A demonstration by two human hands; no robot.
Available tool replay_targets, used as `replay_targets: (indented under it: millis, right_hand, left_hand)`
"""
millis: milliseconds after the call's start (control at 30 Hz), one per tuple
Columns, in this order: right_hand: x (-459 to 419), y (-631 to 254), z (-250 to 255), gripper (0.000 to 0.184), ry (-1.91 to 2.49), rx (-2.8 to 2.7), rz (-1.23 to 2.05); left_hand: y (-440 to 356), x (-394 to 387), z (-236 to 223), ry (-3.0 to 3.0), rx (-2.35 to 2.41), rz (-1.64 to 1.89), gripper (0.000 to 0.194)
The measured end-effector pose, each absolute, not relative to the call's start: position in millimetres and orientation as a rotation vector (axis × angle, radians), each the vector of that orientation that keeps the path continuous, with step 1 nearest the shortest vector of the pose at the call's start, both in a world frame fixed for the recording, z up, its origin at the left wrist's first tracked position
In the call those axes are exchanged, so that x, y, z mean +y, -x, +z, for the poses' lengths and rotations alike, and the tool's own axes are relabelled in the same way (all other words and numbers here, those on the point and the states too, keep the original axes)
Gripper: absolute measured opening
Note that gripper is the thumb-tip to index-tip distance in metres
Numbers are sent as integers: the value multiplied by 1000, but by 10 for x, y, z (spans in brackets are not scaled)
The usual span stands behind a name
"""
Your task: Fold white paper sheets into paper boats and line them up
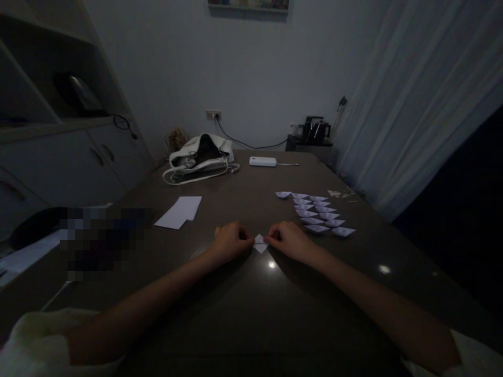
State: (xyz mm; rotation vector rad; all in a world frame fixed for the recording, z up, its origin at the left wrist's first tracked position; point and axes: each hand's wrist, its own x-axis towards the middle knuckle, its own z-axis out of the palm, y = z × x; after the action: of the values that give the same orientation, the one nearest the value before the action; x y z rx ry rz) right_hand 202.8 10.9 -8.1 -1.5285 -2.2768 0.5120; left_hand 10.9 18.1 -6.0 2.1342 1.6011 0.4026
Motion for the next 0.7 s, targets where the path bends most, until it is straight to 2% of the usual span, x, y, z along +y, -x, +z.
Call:
replay_targets:
  millis: [300, 467, 567, 700]
  right_hand:
    - [82, -2001, -71, 16, 1603, -2319, 430]
    - [91, -2041, -113, 12, 1498, -2336, 342]
    - [137, -2078, -154, 17, 1455, -2317, 383]
    - [198, -2108, -171, 12, 1419, -2317, 471]
  left_hand:
    - [-188, 196, -9, -2077, 1710, 295, 19]
    - [-111, 251, -21, -2118, 1679, 272, 23]
    - [-64, 280, -28, -2138, 1670, 267, 25]
    - [-44, 294, -46, -2162, 1655, 270, 24]
